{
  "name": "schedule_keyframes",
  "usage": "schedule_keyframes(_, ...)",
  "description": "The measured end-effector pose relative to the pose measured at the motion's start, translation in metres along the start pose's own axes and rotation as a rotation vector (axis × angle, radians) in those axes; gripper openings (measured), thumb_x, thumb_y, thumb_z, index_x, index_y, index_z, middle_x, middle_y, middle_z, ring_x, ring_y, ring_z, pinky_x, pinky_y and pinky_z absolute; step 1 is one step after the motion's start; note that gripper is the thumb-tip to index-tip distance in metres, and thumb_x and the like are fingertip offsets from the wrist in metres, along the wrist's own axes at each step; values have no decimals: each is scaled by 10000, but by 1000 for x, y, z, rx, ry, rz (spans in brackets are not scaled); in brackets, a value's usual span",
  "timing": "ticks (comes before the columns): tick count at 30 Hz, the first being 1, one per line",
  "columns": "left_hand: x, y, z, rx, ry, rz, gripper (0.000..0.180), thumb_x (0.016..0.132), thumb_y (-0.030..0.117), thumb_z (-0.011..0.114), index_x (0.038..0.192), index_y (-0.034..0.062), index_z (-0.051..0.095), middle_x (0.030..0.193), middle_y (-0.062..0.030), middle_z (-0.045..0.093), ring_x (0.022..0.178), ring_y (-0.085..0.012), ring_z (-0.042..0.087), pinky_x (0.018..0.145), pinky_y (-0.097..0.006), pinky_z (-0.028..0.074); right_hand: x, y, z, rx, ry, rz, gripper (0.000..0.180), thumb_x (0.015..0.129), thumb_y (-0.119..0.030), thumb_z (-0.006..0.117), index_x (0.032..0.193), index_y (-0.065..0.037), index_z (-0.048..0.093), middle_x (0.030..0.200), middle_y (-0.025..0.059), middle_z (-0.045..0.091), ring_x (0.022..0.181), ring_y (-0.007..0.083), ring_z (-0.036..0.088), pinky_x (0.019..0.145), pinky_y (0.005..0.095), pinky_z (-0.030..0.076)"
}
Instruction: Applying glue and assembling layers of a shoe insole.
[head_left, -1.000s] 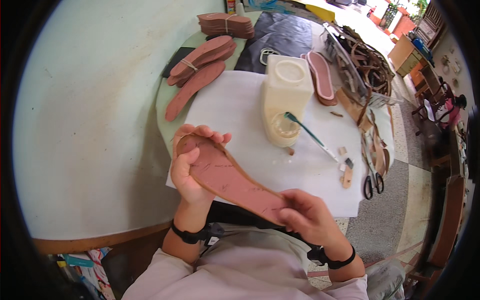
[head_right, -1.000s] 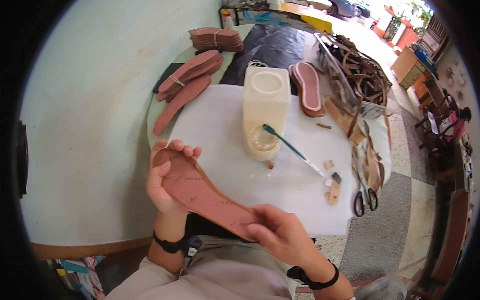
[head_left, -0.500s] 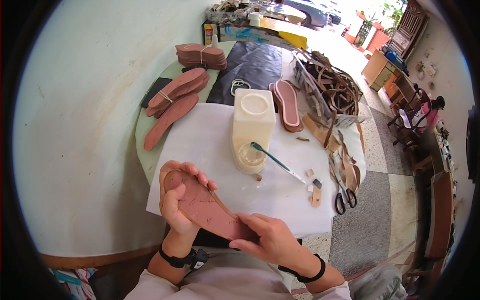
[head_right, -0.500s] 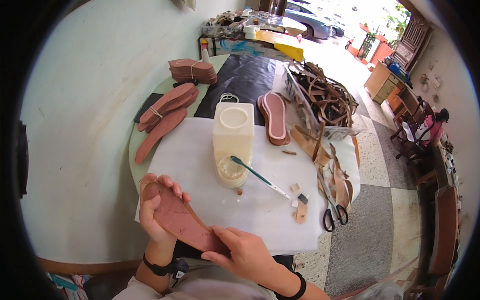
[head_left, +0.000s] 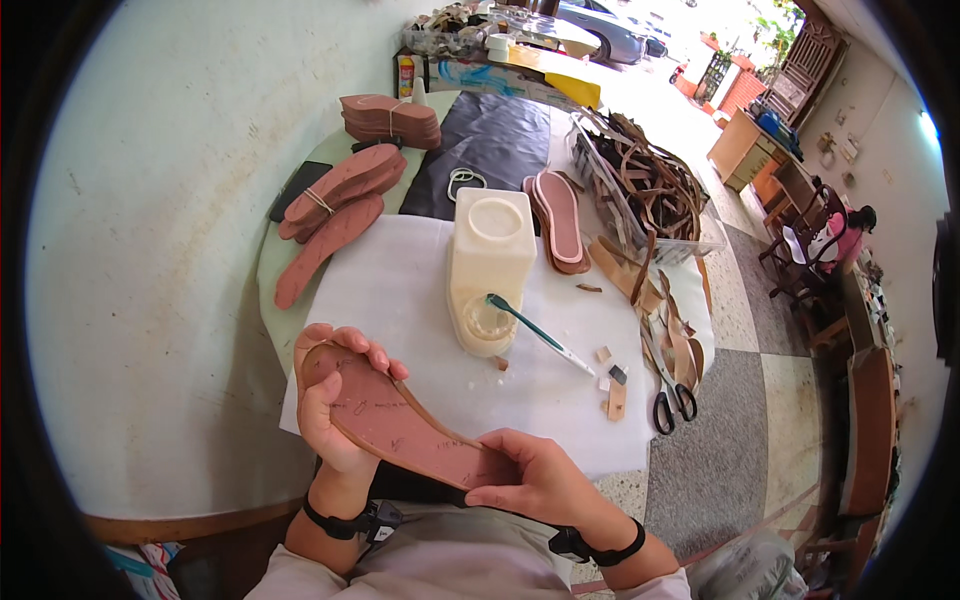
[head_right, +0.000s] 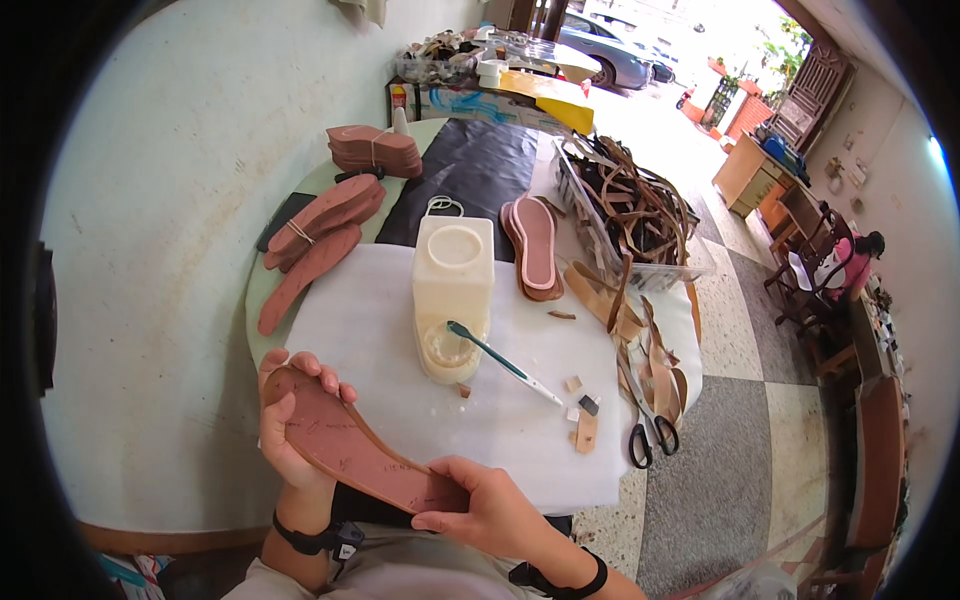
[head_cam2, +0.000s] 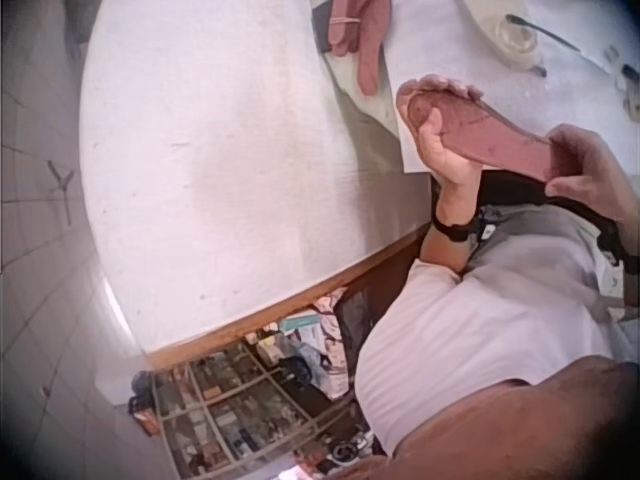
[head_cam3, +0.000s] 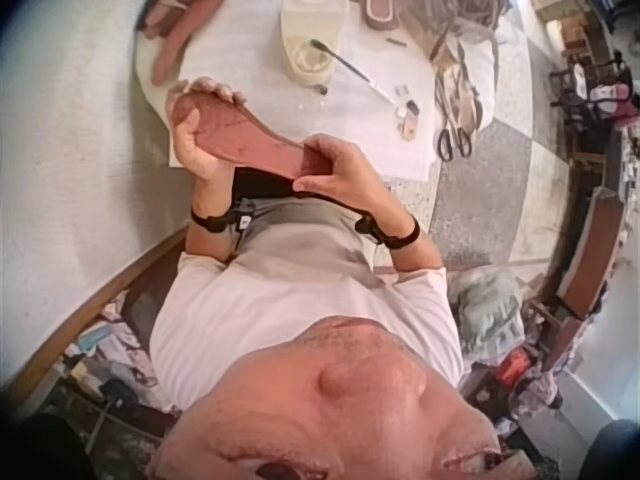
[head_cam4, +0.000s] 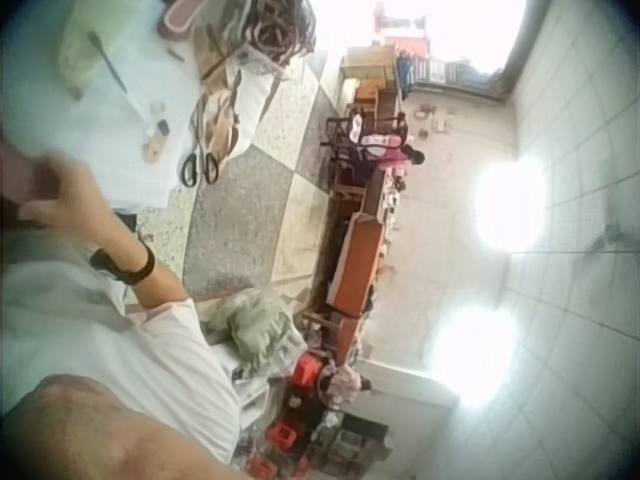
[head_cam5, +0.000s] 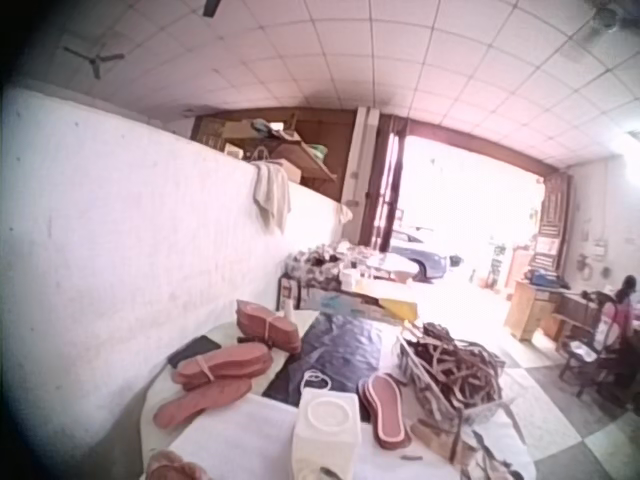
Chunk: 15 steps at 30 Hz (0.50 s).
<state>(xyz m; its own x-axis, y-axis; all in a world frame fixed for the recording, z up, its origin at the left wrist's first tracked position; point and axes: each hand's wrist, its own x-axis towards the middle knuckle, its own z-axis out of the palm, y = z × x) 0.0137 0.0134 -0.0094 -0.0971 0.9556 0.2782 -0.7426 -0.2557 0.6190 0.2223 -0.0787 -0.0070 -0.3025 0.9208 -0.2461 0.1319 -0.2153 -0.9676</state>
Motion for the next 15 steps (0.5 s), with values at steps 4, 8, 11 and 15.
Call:
schedule_keyframes(4, -4, -4, -6, -1, -4, -19, 563, 961, 287, 496, 1475, 81, 395, 1183, -145, 568, 1007, -253, 568, 868, -440, 512, 3, -1, -3, 167, -6, 53, 452, 824, -31, 851, 1204, 11, 610, 983, 4, 715, 907, 64, 645, 834, 254, 556)
schedule_keyframes(8, -12, -10, 2, -70, -56, -173, 663, 980, 357, 544, 1539, 63, 343, 1175, -173, 618, 991, -286, 635, 870, -468, 535, 11, -1, 2, 282, 46, 4, 432, 837, 36, 812, 1205, 0, 588, 1017, 49, 735, 932, 103, 705, 855, 269, 585)
schedule_keyframes(11, -27, -19, 3, 103, -131, -355, 588, 1011, 351, 569, 1489, 53, 404, 1102, -150, 647, 1000, -286, 654, 887, -464, 539, 16, -3, 5, 256, 126, -40, 444, 829, 57, 809, 1205, 4, 578, 1008, 55, 718, 991, 121, 710, 896, 274, 588)
schedule_keyframes(15, -29, -25, -8, 99, -146, -472, 371, 1052, 321, 548, 1306, 51, 551, 1007, -112, 659, 974, -277, 657, 914, -460, 530, 17, 8, 8, 232, 96, -67, 400, 865, 62, 763, 1214, 22, 572, 1038, 79, 704, 944, 117, 707, 823, 253, 594)
